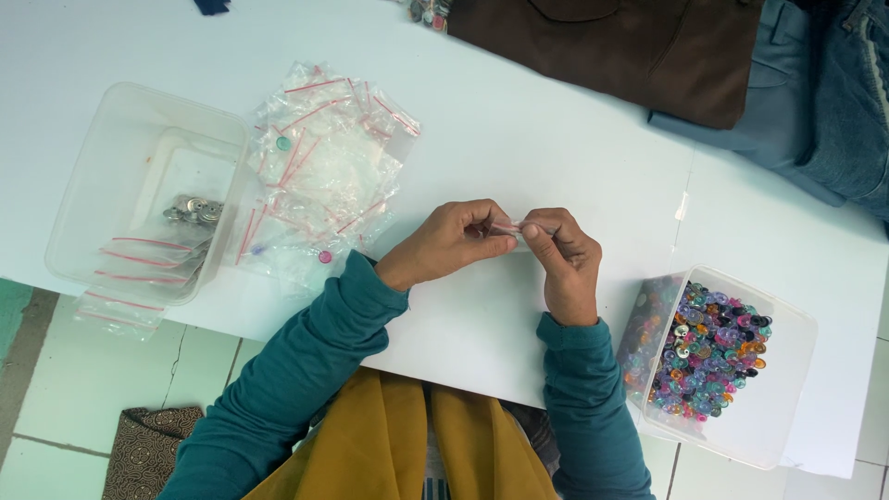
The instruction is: Sorting small decorative buttons and placing them into individual plastic resealable bags
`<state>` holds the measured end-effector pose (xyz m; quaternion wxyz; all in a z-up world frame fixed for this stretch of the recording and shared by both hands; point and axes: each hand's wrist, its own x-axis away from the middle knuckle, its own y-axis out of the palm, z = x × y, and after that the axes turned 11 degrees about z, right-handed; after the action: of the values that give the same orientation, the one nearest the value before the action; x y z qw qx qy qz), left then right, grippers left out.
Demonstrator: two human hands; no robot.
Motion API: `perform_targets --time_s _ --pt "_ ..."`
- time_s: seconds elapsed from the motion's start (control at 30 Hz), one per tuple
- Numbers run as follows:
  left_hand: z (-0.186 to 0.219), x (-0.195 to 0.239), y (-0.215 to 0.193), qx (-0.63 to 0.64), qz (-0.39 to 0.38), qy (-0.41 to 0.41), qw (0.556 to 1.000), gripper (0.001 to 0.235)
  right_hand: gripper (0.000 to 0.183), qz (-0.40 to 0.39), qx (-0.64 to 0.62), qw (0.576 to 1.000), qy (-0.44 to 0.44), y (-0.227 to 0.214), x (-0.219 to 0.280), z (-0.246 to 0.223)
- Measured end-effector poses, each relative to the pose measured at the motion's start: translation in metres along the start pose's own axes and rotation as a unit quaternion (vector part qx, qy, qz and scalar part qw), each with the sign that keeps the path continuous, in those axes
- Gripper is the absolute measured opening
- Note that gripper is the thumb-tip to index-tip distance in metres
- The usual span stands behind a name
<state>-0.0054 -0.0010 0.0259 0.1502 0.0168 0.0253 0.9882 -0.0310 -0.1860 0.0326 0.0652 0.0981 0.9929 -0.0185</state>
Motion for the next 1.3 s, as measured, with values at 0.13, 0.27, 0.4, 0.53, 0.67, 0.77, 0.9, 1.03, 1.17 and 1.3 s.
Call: perform_targets --time_s 0.13,0.27,0.4,0.53,0.67,0.77,0.9,1.03,1.17,1.3 --pt "0.005 -0.001 -0.003 -0.008 0.021 0.021 1.000 0.016 0.012 0.002 0.005 1.000 -0.006 -0.001 0.000 0.000" --pt "0.000 -0.001 -0.004 -0.002 0.046 0.036 0.998 0.013 0.010 -0.014 0.022 1.000 -0.013 -0.003 0.001 -0.002" --pt "0.008 0.002 -0.006 0.001 0.049 0.043 0.998 0.013 0.008 -0.010 0.030 0.999 -0.030 -0.004 0.000 -0.012" --pt "0.011 0.005 -0.008 0.013 0.076 0.061 0.995 0.016 0.008 -0.043 0.023 0.999 -0.022 -0.008 0.005 -0.015" --pt "0.006 0.006 -0.012 0.012 0.117 0.094 0.989 0.016 0.010 -0.052 0.029 0.998 -0.011 -0.008 0.010 -0.010" --pt "0.018 0.016 -0.019 0.021 0.186 0.085 0.979 0.015 0.013 -0.036 0.015 0.998 0.050 -0.008 0.011 -0.007" --pt "0.048 0.054 -0.040 0.022 0.250 0.103 0.963 0.018 0.015 -0.011 -0.039 0.993 0.114 -0.005 0.009 0.005" --pt "0.092 0.124 -0.079 0.006 0.256 0.129 0.958 0.015 0.013 -0.061 -0.025 0.993 0.101 0.025 0.014 -0.023" --pt "0.113 0.183 -0.132 -0.175 0.283 0.232 0.914 0.022 0.014 -0.116 -0.036 0.988 0.100 0.064 0.016 -0.050" --pt "0.082 0.214 -0.193 -0.490 0.309 0.124 0.805 0.057 0.012 -0.195 -0.093 0.973 0.082 0.118 0.024 -0.084"
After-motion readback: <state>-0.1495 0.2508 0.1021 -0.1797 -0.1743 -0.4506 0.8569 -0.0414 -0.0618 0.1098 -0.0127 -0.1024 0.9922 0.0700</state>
